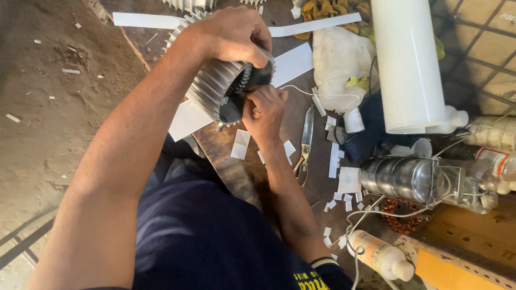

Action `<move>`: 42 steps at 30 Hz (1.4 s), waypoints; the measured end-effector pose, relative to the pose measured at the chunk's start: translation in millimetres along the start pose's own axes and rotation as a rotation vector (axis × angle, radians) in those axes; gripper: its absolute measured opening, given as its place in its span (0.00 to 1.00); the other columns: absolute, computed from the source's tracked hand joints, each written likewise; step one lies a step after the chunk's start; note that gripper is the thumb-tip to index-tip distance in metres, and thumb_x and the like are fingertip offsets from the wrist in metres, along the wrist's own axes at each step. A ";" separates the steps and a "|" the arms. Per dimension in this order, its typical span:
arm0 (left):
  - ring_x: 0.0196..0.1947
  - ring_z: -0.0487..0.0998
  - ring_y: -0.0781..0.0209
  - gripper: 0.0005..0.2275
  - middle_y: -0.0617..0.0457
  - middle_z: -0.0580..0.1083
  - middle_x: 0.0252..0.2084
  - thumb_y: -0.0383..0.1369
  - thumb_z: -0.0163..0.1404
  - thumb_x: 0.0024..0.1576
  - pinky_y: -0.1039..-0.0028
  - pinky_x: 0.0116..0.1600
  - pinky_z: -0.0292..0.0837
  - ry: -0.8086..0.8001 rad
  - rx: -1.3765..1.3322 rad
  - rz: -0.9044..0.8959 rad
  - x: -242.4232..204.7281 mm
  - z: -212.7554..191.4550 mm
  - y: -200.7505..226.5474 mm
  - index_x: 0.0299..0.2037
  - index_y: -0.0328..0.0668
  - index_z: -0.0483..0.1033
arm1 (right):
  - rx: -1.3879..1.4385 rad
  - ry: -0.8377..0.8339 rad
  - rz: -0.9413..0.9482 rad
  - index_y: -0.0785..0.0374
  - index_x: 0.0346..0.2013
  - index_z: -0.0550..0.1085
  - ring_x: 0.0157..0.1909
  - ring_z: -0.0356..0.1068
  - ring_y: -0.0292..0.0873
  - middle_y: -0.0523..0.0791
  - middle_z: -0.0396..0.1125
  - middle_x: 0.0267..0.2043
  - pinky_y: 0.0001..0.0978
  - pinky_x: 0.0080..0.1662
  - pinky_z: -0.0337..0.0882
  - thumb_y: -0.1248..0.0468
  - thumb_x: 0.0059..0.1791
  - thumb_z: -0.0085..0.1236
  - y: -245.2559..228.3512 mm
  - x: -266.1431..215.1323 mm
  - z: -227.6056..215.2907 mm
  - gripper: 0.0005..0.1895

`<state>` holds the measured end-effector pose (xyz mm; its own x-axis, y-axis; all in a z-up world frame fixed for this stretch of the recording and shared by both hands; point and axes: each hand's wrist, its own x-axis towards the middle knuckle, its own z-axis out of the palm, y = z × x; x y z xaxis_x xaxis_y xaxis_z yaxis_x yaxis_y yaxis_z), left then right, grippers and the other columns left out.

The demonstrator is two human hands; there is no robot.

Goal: The person folds a white strip, cuts it into small rectangular pieces using shears, and inserts the pieces into the slots of a cylindrical motor stator. The person handles the stator and the cut pieces by hand, placing them into the interior slots.

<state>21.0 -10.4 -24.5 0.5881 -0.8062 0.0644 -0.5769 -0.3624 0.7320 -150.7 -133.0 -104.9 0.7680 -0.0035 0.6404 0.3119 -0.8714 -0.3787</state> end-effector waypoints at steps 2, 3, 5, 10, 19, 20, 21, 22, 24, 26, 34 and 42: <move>0.33 0.82 0.53 0.19 0.48 0.81 0.35 0.40 0.58 0.37 0.65 0.38 0.75 0.013 -0.012 0.014 0.0 -0.5 0.9 0.39 0.46 0.86 | -0.027 0.023 0.020 0.62 0.29 0.72 0.40 0.71 0.44 0.42 0.74 0.36 0.41 0.50 0.59 0.75 0.39 0.62 -4.8 -3.3 3.4 0.09; 0.33 0.82 0.54 0.19 0.49 0.81 0.35 0.40 0.58 0.37 0.65 0.38 0.75 0.020 -0.017 0.021 -0.2 -0.9 1.3 0.39 0.46 0.86 | -0.040 0.047 0.040 0.61 0.28 0.72 0.40 0.71 0.44 0.42 0.74 0.36 0.41 0.49 0.59 0.73 0.40 0.64 -7.7 -4.7 6.5 0.09; 0.33 0.82 0.54 0.19 0.49 0.82 0.35 0.40 0.58 0.37 0.65 0.39 0.75 0.007 -0.014 -0.004 -0.2 -1.2 1.8 0.39 0.47 0.86 | -0.067 0.093 0.084 0.61 0.27 0.72 0.39 0.71 0.43 0.41 0.73 0.34 0.40 0.48 0.58 0.70 0.42 0.69 -13.2 -6.9 12.8 0.10; 0.33 0.82 0.55 0.18 0.50 0.81 0.35 0.40 0.59 0.37 0.65 0.38 0.75 -0.002 -0.014 0.011 -1.1 -2.7 3.6 0.39 0.46 0.86 | -0.102 -0.022 0.118 0.61 0.30 0.75 0.43 0.71 0.43 0.42 0.75 0.41 0.41 0.49 0.58 0.67 0.45 0.70 -22.5 -4.3 8.1 0.09; 0.28 0.81 0.57 0.17 0.51 0.81 0.30 0.40 0.58 0.37 0.67 0.34 0.74 -0.020 -0.048 -0.025 -2.1 -4.8 8.9 0.36 0.46 0.86 | -0.206 -0.054 0.084 0.60 0.36 0.78 0.45 0.72 0.43 0.42 0.75 0.44 0.41 0.52 0.60 0.65 0.48 0.66 -30.4 -12.0 -17.9 0.05; 0.28 0.81 0.57 0.16 0.51 0.80 0.29 0.39 0.58 0.37 0.66 0.34 0.74 -0.022 -0.034 -0.030 -1.6 -4.0 9.5 0.36 0.46 0.86 | -0.204 -0.051 0.076 0.59 0.37 0.78 0.45 0.72 0.42 0.40 0.75 0.43 0.41 0.53 0.61 0.65 0.49 0.66 -27.9 -11.8 -14.3 0.04; 0.27 0.80 0.57 0.16 0.51 0.80 0.29 0.39 0.58 0.37 0.66 0.33 0.74 -0.025 -0.020 -0.036 -1.1 -3.2 10.1 0.36 0.46 0.86 | -0.213 -0.076 0.072 0.60 0.37 0.79 0.44 0.72 0.43 0.41 0.75 0.43 0.42 0.52 0.60 0.66 0.49 0.65 -24.9 -10.3 -10.0 0.04; 0.27 0.80 0.57 0.17 0.51 0.80 0.29 0.39 0.58 0.37 0.66 0.33 0.74 -0.028 -0.016 -0.034 -0.8 -2.9 10.5 0.36 0.46 0.86 | -0.222 -0.100 0.069 0.60 0.37 0.79 0.43 0.72 0.43 0.41 0.75 0.43 0.42 0.51 0.59 0.66 0.48 0.65 -22.4 -7.6 -5.5 0.04; 0.27 0.80 0.57 0.17 0.51 0.80 0.28 0.38 0.58 0.36 0.66 0.33 0.74 -0.030 -0.007 -0.031 -0.9 -2.3 11.1 0.36 0.47 0.86 | -0.229 -0.136 0.067 0.59 0.37 0.79 0.41 0.72 0.42 0.41 0.75 0.42 0.43 0.50 0.59 0.67 0.48 0.65 -20.3 -4.1 -3.5 0.04; 0.27 0.80 0.57 0.17 0.51 0.80 0.28 0.39 0.58 0.36 0.66 0.33 0.73 -0.016 -0.007 -0.011 -1.6 -2.1 11.1 0.36 0.47 0.86 | -0.221 -0.162 0.066 0.58 0.37 0.79 0.41 0.71 0.40 0.39 0.75 0.42 0.43 0.51 0.59 0.66 0.49 0.65 -21.2 -0.6 -7.0 0.03; 0.28 0.81 0.57 0.16 0.50 0.80 0.29 0.39 0.58 0.37 0.66 0.34 0.74 -0.009 -0.054 0.030 -2.4 -3.2 5.3 0.36 0.45 0.86 | -0.235 -0.160 0.094 0.58 0.35 0.80 0.44 0.68 0.44 0.40 0.73 0.43 0.44 0.49 0.57 0.65 0.45 0.67 -31.5 0.8 -18.0 0.05; 0.26 0.80 0.56 0.17 0.46 0.80 0.30 0.38 0.59 0.38 0.68 0.31 0.74 0.010 -0.074 0.104 -0.5 -0.3 -1.5 0.36 0.40 0.86 | -0.247 -0.181 0.049 0.59 0.35 0.79 0.43 0.67 0.46 0.41 0.72 0.40 0.46 0.47 0.56 0.65 0.43 0.66 -27.7 5.1 -12.1 0.07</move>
<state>21.8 -9.3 -25.4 0.5332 -0.8327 0.1492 -0.5921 -0.2414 0.7689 -162.2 -114.8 -83.0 0.8731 0.0196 0.4871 0.1433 -0.9654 -0.2180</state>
